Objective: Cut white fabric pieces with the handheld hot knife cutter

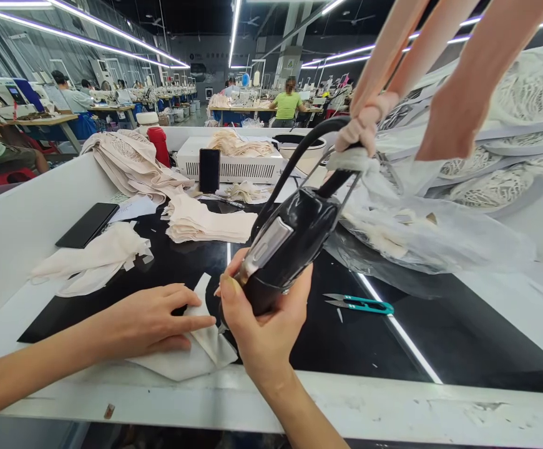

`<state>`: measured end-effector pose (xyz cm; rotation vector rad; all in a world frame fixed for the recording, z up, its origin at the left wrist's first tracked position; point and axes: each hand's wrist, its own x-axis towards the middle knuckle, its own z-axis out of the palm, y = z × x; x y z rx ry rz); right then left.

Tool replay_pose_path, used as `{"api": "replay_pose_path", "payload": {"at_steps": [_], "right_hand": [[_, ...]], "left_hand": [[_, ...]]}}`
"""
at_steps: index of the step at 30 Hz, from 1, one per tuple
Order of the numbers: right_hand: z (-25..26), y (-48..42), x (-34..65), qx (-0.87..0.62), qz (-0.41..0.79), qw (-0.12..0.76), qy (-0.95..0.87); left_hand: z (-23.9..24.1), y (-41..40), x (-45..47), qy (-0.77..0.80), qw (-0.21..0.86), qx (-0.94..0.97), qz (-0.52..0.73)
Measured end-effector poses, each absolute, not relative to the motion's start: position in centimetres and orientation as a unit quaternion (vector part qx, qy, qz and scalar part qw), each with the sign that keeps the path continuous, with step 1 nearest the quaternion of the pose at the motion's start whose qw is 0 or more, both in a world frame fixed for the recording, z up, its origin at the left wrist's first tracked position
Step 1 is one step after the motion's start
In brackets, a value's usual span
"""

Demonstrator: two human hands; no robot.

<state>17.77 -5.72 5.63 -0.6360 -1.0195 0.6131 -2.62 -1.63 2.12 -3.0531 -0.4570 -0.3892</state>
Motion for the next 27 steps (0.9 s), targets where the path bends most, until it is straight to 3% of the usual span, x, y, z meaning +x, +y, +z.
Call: {"api": "replay_pose_path", "payload": {"at_steps": [7,27], "right_hand": [[5.6,-5.7,17.8,-0.292,0.284,0.782,-0.471],[5.4,-4.0,16.9,-0.303,0.276,0.783,-0.467]], "left_hand": [[2.0,-2.3,-2.5,-0.14,0.055,-0.98,-0.128],[1.6,-2.6,-2.2,-0.157,0.021,-0.975,-0.155]]}}
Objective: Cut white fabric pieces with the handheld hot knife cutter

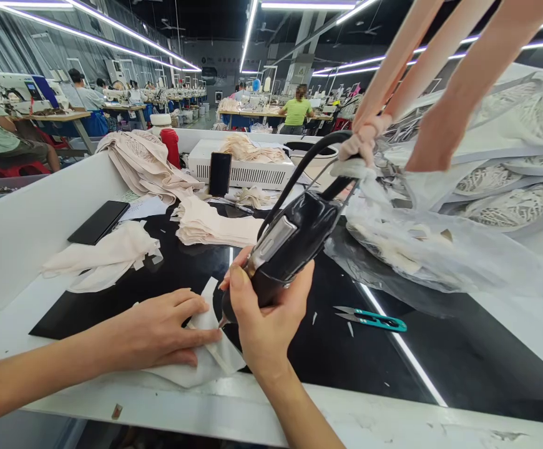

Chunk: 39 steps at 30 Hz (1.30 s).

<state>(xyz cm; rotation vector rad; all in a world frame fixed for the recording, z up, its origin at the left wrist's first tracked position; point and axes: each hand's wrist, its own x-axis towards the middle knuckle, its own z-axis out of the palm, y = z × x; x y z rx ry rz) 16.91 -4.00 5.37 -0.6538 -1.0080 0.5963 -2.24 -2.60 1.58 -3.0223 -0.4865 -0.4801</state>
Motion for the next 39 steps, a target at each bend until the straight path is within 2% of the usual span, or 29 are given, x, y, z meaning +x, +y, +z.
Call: {"api": "replay_pose_path", "payload": {"at_steps": [11,21,31,39], "right_hand": [[5.4,-3.1,16.3,-0.307,0.26,0.788,-0.466],[5.4,-3.2,16.4,-0.308,0.259,0.79,-0.462],[5.6,-3.5,16.5,-0.307,0.262,0.786,-0.468],[5.6,-3.4,16.4,-0.312,0.267,0.779,-0.473]], "left_hand": [[1.4,-2.6,-2.2,-0.163,0.033,-0.975,-0.147],[2.0,0.1,-1.8,-0.121,-0.041,-0.966,-0.224],[1.8,1.4,-2.8,-0.105,-0.136,-0.968,-0.184],[1.9,1.1,-3.7,-0.104,-0.139,-0.968,-0.181]]}}
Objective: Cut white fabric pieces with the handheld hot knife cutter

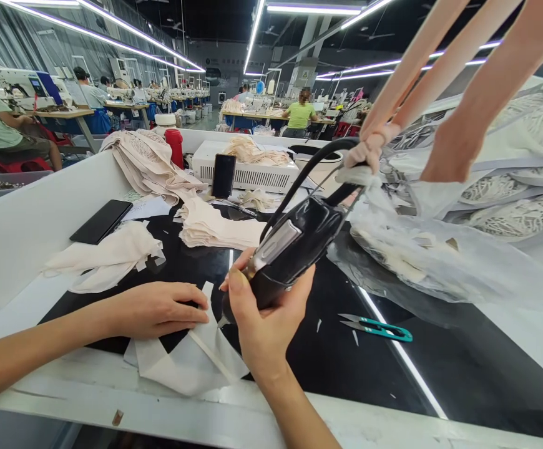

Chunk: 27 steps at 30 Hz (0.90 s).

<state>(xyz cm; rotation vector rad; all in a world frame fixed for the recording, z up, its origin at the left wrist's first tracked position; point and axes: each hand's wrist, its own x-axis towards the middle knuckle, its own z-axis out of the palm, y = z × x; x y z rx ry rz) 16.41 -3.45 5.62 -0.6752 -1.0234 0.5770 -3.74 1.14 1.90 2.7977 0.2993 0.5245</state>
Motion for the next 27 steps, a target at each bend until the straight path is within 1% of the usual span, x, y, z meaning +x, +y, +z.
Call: {"api": "replay_pose_path", "payload": {"at_steps": [22,27], "right_hand": [[5.9,-1.4,15.5,-0.298,0.265,0.793,-0.46],[5.8,-1.8,14.5,-0.351,0.282,0.783,-0.43]], "left_hand": [[1.1,0.9,-3.4,0.121,0.136,0.964,0.194],[1.0,0.2,-3.8,0.129,0.124,0.959,0.221]]}}
